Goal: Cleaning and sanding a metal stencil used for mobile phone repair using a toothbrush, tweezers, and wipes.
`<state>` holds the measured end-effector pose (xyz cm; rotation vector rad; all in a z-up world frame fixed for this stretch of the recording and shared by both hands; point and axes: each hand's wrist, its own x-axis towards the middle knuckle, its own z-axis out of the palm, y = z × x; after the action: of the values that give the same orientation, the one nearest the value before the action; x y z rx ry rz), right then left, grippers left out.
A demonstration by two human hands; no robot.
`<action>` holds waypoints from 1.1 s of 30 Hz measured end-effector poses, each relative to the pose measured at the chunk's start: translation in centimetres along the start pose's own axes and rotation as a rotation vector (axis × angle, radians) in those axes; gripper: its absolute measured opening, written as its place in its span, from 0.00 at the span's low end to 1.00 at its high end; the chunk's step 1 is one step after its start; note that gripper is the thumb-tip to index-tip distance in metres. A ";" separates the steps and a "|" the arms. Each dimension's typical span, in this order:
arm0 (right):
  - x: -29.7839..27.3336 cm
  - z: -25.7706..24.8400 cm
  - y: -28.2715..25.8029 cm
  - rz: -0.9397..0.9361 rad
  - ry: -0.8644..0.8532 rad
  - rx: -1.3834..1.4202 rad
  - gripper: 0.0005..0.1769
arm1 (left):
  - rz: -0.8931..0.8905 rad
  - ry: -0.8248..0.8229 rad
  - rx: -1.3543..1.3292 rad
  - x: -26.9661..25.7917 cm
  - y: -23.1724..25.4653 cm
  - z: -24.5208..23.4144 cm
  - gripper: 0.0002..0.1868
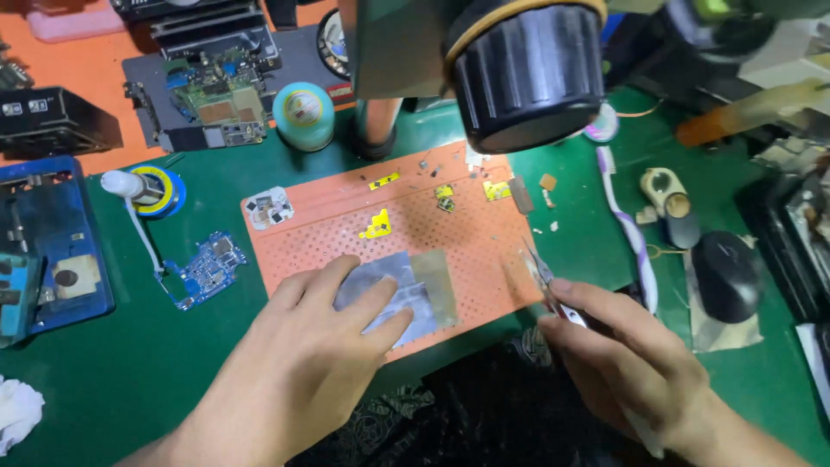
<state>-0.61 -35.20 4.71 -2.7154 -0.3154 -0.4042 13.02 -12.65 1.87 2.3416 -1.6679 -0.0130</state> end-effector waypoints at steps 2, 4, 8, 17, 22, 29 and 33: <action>-0.3 -0.5 0.6 0.050 -0.029 -0.051 0.13 | 0.035 -0.011 0.014 0.1 0.0 -0.3 0.11; -0.5 -1.1 1.6 0.087 -0.061 -0.098 0.15 | 0.057 -0.018 0.033 0.0 0.0 -0.5 0.10; -0.9 -2.3 4.9 0.235 -0.116 -0.249 0.27 | 0.060 -0.066 0.043 -0.2 0.1 -0.8 0.10; 1.2 -2.8 11.1 0.317 -0.211 -0.217 0.21 | 0.052 -0.085 0.000 -0.2 0.2 -1.1 0.11; -0.4 -4.3 12.3 0.384 -0.116 -0.361 0.16 | 0.046 -0.096 0.001 -0.2 0.0 -0.9 0.12; -2.3 -3.9 12.9 0.537 -0.267 -0.522 0.18 | 0.050 -0.137 -0.007 0.0 0.0 -1.0 0.11; -1.3 -3.7 11.1 0.458 -0.269 -0.501 0.17 | 0.050 -0.142 -0.006 0.0 0.0 -0.9 0.12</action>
<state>0.30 -46.87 3.90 -3.2047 0.3938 0.0244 13.14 -12.41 2.75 2.3433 -1.7880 -0.1780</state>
